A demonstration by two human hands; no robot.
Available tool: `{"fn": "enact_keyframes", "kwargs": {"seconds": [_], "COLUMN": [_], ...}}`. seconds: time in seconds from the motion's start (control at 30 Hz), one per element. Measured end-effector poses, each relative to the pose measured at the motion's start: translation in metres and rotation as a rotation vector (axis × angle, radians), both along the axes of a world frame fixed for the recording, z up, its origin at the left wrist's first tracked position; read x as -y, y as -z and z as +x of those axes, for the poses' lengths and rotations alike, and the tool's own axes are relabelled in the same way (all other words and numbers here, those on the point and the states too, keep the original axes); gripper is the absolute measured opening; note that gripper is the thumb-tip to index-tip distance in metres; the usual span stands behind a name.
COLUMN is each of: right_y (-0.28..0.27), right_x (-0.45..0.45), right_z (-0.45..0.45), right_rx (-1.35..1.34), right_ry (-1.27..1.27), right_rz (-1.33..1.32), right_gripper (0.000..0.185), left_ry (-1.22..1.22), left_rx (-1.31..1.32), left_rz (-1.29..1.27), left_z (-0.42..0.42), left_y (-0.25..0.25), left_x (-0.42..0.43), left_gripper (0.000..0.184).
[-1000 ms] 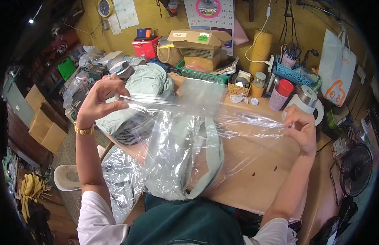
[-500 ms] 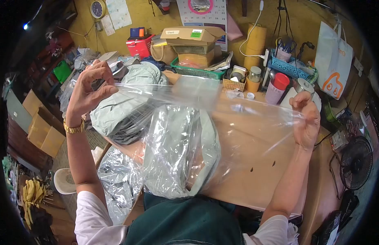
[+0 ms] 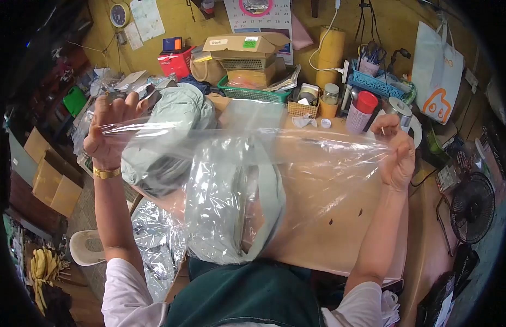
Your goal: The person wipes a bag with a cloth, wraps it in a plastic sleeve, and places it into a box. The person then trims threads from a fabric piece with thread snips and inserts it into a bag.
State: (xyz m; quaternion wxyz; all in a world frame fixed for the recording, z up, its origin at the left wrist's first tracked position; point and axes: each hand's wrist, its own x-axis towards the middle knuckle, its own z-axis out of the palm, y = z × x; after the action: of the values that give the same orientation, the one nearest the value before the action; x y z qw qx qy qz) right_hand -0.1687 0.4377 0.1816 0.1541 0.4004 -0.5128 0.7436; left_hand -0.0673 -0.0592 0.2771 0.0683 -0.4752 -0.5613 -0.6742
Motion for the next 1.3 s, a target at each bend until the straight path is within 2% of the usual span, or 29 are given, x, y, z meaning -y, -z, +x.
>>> {"fn": "enact_keyframes", "kwargs": {"seconds": [0.03,0.07,0.13,0.17,0.2,0.23,0.27,0.33,0.37,0.43,0.47,0.53,0.6,0.67,0.7,0.8,0.83,0.87,0.9,0.93,0.97,1.0,1.03,1.07,1.1,1.13,1.23,1.27,1.3], "right_y": [0.004,0.009,0.018,0.019,0.018,0.016,0.012,-0.005,-0.005,-0.003,0.001,0.004,-0.002,-0.010,-0.011,-0.004,0.000,0.006,0.015,0.023,0.036,0.041,0.039,0.035,0.034,0.029,0.014,0.012,0.012], "right_x": [0.001,0.001,-0.003,-0.005,-0.007,-0.008,-0.012,-0.009,-0.006,0.000,0.001,0.007,0.007,-0.001,-0.008,0.004,0.011,0.019,0.027,0.034,0.041,0.049,0.063,0.081,0.101,0.121,0.161,0.167,0.170], "right_z": [0.000,-0.002,-0.007,-0.008,-0.009,-0.008,-0.002,0.020,0.020,0.016,0.011,0.006,0.009,0.010,0.015,0.019,0.020,0.021,0.020,0.018,0.013,0.012,0.016,0.023,0.029,0.043,0.078,0.081,0.082], "right_rx": [0.083,0.084,0.042,0.044,-0.084,-0.212,-0.211,-0.221,-0.215,-0.181,-0.180,-0.089,-0.067,-0.200,-0.116,-0.191,-0.215,-0.142,-0.103,-0.068,0.046,0.162,0.206,0.245,0.192,0.206,0.302,0.148,-0.008], "right_ry": [-0.026,-0.025,0.010,0.011,-0.037,-0.083,-0.079,0.134,0.139,0.152,0.162,-0.249,-0.223,0.098,0.175,0.241,0.261,0.115,0.041,-0.032,-0.294,-0.559,-0.298,-0.036,0.016,0.049,0.096,0.204,0.312], "right_rz": [-0.145,-0.145,-0.203,-0.204,-0.028,0.150,0.150,0.449,0.450,0.187,0.189,-0.002,-0.029,0.312,0.393,0.250,0.202,0.018,-0.074,-0.168,-0.296,-0.420,-0.262,-0.102,-0.031,0.032,0.155,0.288,0.421], "right_gripper": [0.046,0.046,0.049,0.049,0.049,0.048,0.048,0.048,0.048,0.046,0.046,0.042,0.040,0.043,0.045,0.045,0.046,0.044,0.043,0.042,0.039,0.036,0.028,0.020,0.016,0.017,0.024,0.019,0.015], "left_ry": [-0.107,-0.106,-0.503,-0.596,-0.648,-0.602,-0.555,-0.465,-0.428,-0.311,-0.215,-0.166,-0.120,-0.557,-0.712,-0.839,-0.753,-0.757,-0.539,-0.243,0.056,0.221,-0.092,0.023,-0.344,-0.462,-0.510,-0.509,-0.449], "left_rx": [-0.030,-0.029,0.057,-0.090,-0.073,-0.069,-0.066,-0.098,-0.116,-0.061,-0.041,-0.010,0.025,0.089,0.007,-0.165,-0.198,-0.196,-0.066,0.031,0.136,0.306,0.299,0.273,0.395,0.258,0.308,0.310,0.310], "left_rz": [-0.083,-0.082,-0.419,-0.564,-0.655,-0.602,-0.549,-0.370,-0.294,-0.139,-0.070,-0.057,-0.045,-0.374,-0.585,-0.443,-0.288,-0.291,0.032,0.237,0.432,0.569,0.447,0.349,0.220,-0.023,-0.368,-0.370,-0.253], "left_z": [-0.001,0.003,0.018,0.018,0.020,0.018,0.016,0.013,0.008,0.005,0.002,0.000,0.004,0.017,0.025,0.025,0.017,0.014,0.011,0.004,-0.002,0.001,0.001,-0.004,0.001,-0.006,-0.002,-0.003,-0.005], "left_y": [0.000,0.000,-0.004,-0.006,-0.007,-0.003,0.001,0.007,0.010,0.016,0.019,0.022,0.024,0.014,0.002,0.009,0.017,0.026,0.032,0.040,0.047,0.048,0.053,0.060,0.060,0.073,0.082,0.090,0.098], "left_x": [0.005,0.007,0.004,-0.002,-0.003,0.001,0.008,0.017,0.020,0.015,0.013,0.011,0.014,0.021,0.006,-0.007,-0.010,-0.021,-0.043,-0.047,-0.050,-0.067,-0.079,-0.093,-0.116,-0.125,-0.162,-0.172,-0.180], "left_gripper": [0.031,0.031,0.034,0.038,0.041,0.041,0.041,0.039,0.035,0.037,0.037,0.039,0.040,0.042,0.043,0.043,0.038,0.038,0.035,0.031,0.027,0.030,0.034,0.035,0.043,0.058,0.076,0.076,0.078]}}
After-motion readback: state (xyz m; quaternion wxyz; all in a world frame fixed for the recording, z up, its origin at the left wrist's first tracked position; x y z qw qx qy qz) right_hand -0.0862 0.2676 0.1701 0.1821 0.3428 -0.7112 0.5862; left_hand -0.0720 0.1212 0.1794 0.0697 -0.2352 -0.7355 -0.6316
